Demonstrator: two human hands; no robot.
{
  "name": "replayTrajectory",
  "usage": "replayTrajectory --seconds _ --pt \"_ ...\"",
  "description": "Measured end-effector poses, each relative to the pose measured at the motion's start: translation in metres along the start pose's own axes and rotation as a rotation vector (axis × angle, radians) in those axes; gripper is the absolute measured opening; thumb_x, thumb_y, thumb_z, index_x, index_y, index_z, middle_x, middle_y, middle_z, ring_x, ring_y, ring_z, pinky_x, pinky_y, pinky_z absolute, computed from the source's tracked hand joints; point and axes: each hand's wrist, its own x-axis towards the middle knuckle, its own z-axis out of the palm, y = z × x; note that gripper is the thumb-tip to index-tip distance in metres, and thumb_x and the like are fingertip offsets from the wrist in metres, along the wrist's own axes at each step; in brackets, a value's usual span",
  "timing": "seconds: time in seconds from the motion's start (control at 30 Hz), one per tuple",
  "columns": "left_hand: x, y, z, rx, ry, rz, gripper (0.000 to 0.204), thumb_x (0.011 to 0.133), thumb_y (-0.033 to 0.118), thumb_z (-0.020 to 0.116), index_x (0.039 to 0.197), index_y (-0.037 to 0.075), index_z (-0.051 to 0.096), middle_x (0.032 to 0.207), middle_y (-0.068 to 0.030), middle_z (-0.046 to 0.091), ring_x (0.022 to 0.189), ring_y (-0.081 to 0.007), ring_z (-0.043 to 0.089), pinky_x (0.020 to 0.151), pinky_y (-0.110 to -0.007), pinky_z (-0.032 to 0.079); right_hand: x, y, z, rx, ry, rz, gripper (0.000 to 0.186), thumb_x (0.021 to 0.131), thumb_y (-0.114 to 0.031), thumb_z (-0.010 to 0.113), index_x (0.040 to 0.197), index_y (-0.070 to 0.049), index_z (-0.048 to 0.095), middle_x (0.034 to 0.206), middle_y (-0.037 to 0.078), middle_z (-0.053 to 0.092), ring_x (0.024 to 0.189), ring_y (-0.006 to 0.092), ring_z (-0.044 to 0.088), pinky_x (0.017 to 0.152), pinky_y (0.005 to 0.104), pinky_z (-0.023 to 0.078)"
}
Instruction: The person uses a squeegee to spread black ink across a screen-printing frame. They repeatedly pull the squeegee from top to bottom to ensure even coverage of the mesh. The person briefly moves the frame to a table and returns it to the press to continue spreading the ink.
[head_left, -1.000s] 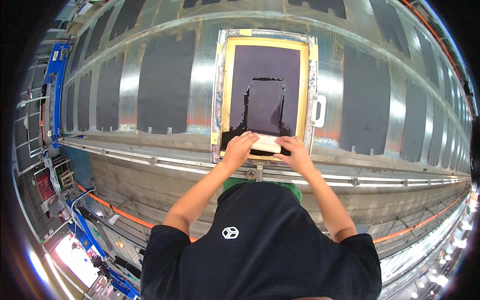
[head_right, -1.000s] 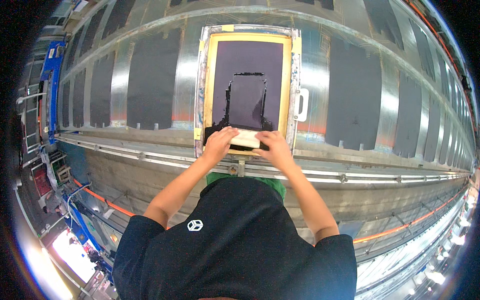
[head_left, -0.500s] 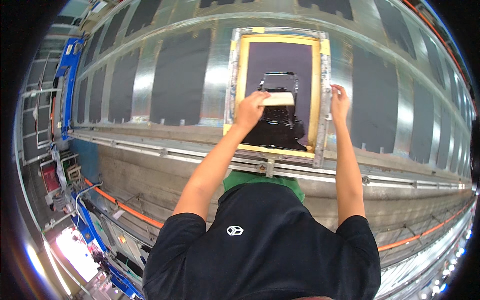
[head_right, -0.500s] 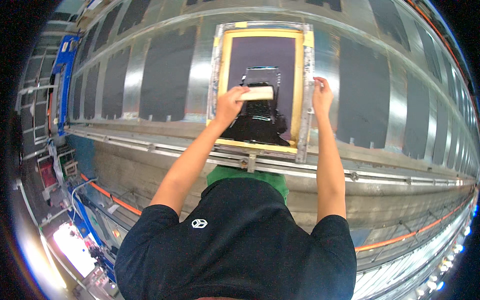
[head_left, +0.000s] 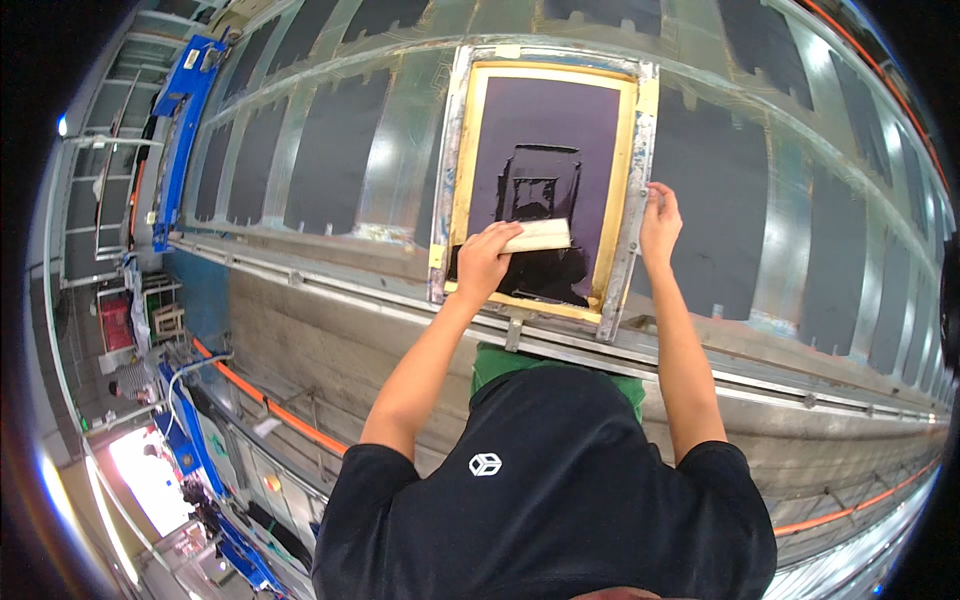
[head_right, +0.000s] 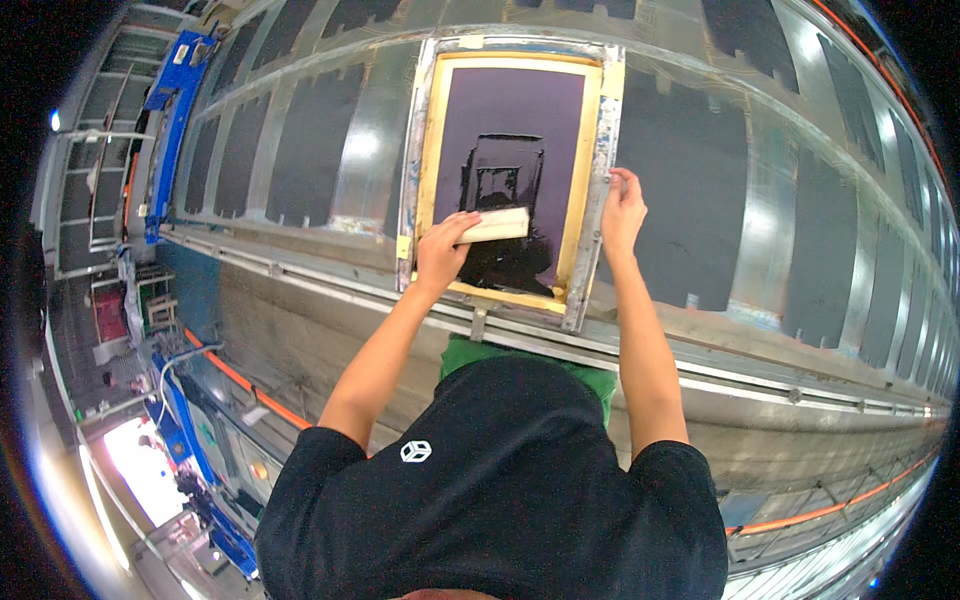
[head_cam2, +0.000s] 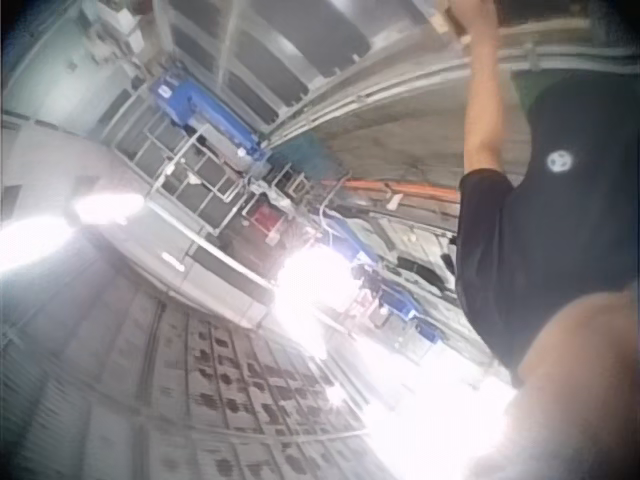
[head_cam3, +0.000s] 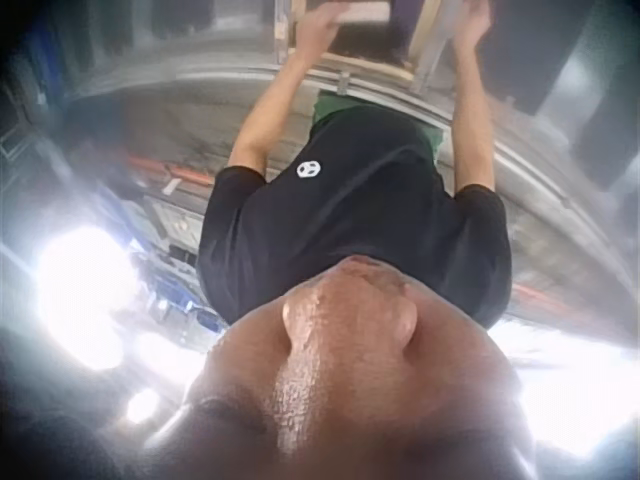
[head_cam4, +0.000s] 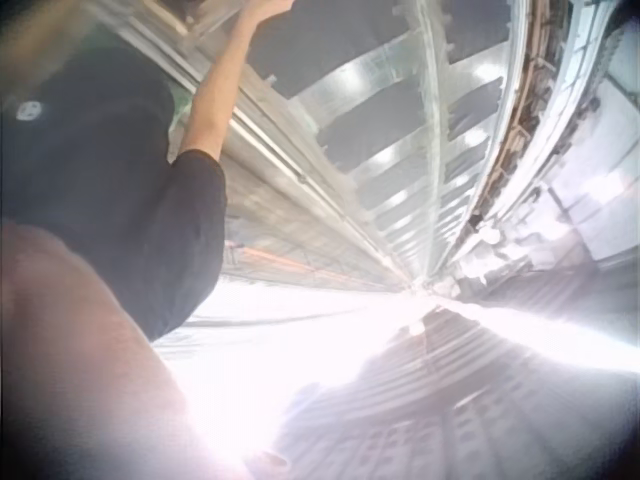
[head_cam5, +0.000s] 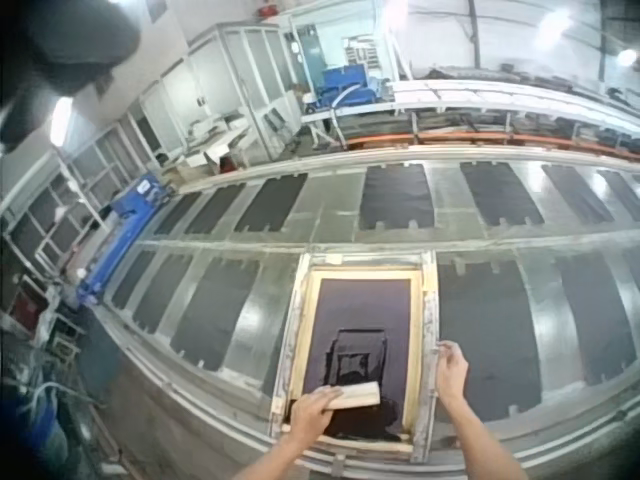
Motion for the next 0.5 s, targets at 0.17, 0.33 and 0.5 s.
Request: replayTrajectory --seconds 0.17,0.33,0.5 --pt "0.009 -0.070 -0.038 -0.049 -0.079 -0.006 0.041 0.075 -0.007 0.072 0.114 0.008 0.072 0.116 -0.0101 0.073 0.111 -0.0307 0.069 0.089 -0.039 0.055 -0.018 -0.016 0.057 -0.029 -0.002 0.016 0.021 0.105 -0.025 0.057 0.110 -0.009 0.069 0.061 0.010 0.050 0.055 0.0180 0.045 0.056 0.0417 0.038" --pt "0.029 -0.112 -0.045 -0.025 -0.101 0.027 0.037 0.078 0.001 0.074 0.114 0.009 0.072 0.116 -0.0077 0.074 0.108 -0.0288 0.069 0.084 -0.038 0.055 -0.025 -0.023 0.082 -0.156 -0.019 0.059 0.019 0.104 -0.025 0.057 0.110 -0.011 0.069 0.063 0.017 0.053 0.056 0.0281 0.051 0.060 0.0434 0.041" --pt "0.069 -0.130 -0.039 -0.066 -0.225 -0.028 0.036 0.082 0.003 0.071 0.116 0.013 0.073 0.115 -0.0071 0.073 0.104 -0.0301 0.070 0.085 -0.040 0.056 -0.017 -0.008 0.085 -0.248 -0.050 0.080 0.020 0.101 -0.028 0.061 0.110 -0.013 0.071 0.080 0.018 0.065 0.073 0.0347 0.063 0.068 0.0451 0.048"
